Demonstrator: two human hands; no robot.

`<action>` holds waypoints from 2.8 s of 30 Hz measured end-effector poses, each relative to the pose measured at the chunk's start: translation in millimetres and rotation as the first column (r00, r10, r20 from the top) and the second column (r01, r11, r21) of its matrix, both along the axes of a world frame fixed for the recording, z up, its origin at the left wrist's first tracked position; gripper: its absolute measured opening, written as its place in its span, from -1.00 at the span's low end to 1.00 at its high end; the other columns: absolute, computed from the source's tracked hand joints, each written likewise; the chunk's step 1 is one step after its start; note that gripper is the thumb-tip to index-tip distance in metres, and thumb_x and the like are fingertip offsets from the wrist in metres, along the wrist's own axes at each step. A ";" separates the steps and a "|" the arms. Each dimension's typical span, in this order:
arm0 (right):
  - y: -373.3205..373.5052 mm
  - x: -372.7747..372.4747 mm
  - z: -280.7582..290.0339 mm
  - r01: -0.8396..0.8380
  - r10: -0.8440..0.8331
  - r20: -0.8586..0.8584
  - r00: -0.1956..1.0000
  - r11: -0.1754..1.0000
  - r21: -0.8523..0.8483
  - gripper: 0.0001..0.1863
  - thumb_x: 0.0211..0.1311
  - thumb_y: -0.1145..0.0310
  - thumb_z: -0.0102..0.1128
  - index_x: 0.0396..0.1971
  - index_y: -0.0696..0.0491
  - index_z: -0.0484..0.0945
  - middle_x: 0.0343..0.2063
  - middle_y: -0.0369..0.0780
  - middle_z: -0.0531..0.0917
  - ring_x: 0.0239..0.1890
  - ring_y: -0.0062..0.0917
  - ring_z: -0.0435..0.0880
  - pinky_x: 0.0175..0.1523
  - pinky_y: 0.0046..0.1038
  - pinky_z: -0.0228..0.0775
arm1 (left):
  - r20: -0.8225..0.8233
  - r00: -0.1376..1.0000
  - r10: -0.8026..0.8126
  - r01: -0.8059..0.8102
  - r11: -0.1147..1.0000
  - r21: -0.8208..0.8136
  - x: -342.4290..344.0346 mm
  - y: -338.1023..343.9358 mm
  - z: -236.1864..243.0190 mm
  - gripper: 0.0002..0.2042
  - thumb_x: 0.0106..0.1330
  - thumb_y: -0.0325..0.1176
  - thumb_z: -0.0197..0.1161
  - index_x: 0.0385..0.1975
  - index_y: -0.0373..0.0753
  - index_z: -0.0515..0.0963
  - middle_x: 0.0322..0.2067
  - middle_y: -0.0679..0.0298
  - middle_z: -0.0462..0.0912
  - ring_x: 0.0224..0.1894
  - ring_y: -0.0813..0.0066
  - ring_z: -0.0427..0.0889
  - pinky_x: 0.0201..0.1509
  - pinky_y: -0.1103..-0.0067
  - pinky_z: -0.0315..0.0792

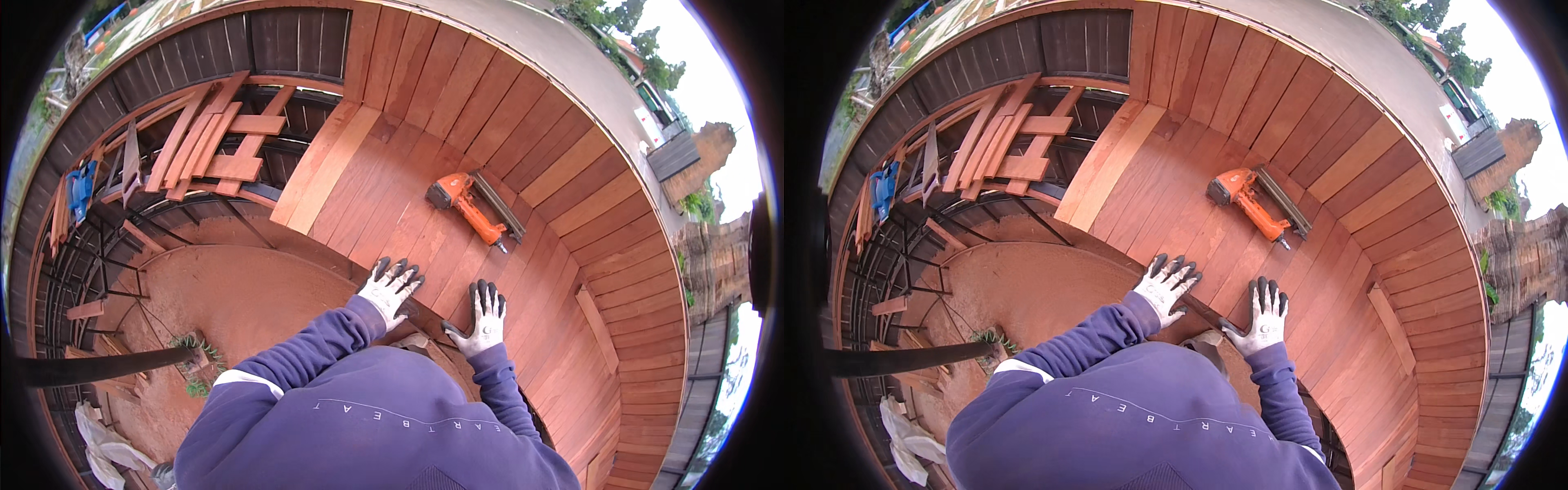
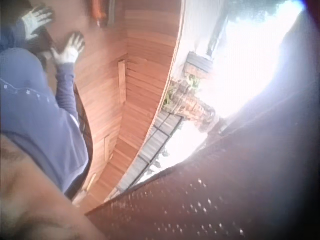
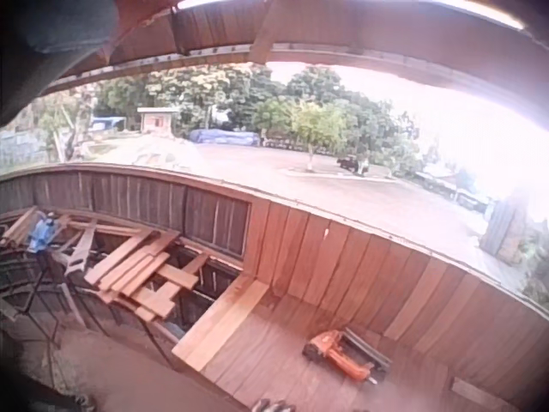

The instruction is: The person uses an angle grinder to smooth the edge of a wooden plank, then positions and secures the plank onto a curved wooden structure using a pneumatic nail gun. They also use a green air hose to blow dust off the structure and tools.

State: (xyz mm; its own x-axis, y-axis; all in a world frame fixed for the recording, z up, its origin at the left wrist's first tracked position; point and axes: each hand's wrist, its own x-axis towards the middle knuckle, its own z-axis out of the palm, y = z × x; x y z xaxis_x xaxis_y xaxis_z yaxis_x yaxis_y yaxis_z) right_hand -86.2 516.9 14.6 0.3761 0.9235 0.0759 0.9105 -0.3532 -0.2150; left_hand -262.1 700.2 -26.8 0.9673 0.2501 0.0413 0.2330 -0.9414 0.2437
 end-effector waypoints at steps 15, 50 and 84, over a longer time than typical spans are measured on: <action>-20.9 -8.8 -13.5 0.177 -0.176 0.020 0.984 0.973 -0.151 0.14 -0.18 -0.06 0.35 0.34 0.13 -0.09 0.35 -0.02 -0.06 0.41 -0.14 -0.17 0.41 -0.02 -0.46 | 0.060 0.997 -0.038 0.042 0.996 -0.073 21.4 2.0 8.9 -0.23 0.16 0.01 0.15 0.33 -0.20 0.04 0.36 0.09 -0.06 0.41 0.15 -0.15 0.43 0.18 -0.32; 0.2 193.4 -25.7 0.145 -0.147 -0.010 0.989 0.981 -0.129 -0.05 0.10 -0.18 0.04 0.31 0.17 -0.01 0.35 -0.05 -0.02 0.41 -0.21 -0.12 0.42 -0.06 -0.51 | -0.156 0.988 0.013 -0.017 1.000 -0.026 166.7 -29.3 14.0 -0.24 0.22 0.15 -0.02 0.32 -0.21 0.04 0.34 0.05 0.01 0.41 0.16 -0.10 0.43 0.17 -0.37; 4.5 153.7 11.4 -0.067 0.053 0.078 0.996 0.979 0.191 -0.28 0.16 0.23 0.14 0.28 0.14 0.11 0.29 -0.03 0.14 0.35 -0.15 0.05 0.39 -0.12 -0.19 | 0.268 0.853 0.449 -0.450 0.891 -0.061 119.0 -36.5 29.4 -0.28 0.21 -0.01 0.07 0.30 -0.28 0.06 0.33 0.03 0.02 0.38 0.13 0.00 0.41 0.09 -0.24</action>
